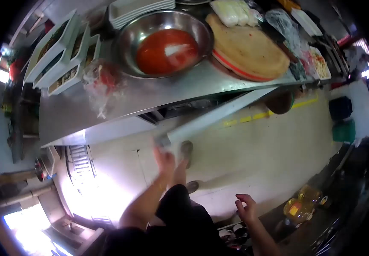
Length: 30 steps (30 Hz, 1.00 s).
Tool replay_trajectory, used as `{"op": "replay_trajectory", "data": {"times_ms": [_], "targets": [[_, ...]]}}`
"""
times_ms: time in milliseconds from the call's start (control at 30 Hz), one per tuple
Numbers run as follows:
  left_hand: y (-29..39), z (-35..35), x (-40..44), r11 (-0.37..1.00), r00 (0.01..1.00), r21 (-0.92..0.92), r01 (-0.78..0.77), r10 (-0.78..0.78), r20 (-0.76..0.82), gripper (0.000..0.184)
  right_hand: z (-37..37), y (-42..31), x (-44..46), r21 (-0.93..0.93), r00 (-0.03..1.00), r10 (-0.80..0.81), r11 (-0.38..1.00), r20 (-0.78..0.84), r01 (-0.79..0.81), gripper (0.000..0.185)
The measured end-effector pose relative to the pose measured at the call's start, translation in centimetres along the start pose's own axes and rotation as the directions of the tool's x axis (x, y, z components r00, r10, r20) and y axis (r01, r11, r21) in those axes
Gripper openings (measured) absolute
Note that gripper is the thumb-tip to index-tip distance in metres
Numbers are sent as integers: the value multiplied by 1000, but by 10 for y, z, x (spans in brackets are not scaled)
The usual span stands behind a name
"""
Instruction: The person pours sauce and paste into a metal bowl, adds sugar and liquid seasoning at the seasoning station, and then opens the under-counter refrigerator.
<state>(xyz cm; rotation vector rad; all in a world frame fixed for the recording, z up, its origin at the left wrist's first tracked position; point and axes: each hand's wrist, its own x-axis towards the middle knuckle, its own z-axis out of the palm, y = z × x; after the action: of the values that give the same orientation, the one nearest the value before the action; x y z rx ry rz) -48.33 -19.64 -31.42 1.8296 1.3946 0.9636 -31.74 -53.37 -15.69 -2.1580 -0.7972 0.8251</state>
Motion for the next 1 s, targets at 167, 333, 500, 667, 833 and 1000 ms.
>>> {"op": "replay_trajectory", "data": {"times_ms": [167,333,500,667,833,1000], "targets": [[75,-91,-170,928,196,-100,358,30,980,33,-15,39,26,501,956,292,826,9,-257,63],[36,-49,-84,992,-32,77,100,-75,997,36,-55,164,26,-41,877,323,932,-355,-360,77],[-110,55,60,992,558,-113,58,61,828,25,-125,167,47,-396,688,153,721,-709,-569,66],[-53,115,161,965,748,-118,235,-102,656,36,-169,236,51,-441,563,41,577,-825,-688,62],[-66,163,198,944,782,-101,-314,318,536,47,-192,320,14,-645,594,-259,218,-761,-732,56],[-88,208,223,685,687,242,-687,506,521,63,-214,382,-12,-430,440,-101,486,-892,-761,55]]}}
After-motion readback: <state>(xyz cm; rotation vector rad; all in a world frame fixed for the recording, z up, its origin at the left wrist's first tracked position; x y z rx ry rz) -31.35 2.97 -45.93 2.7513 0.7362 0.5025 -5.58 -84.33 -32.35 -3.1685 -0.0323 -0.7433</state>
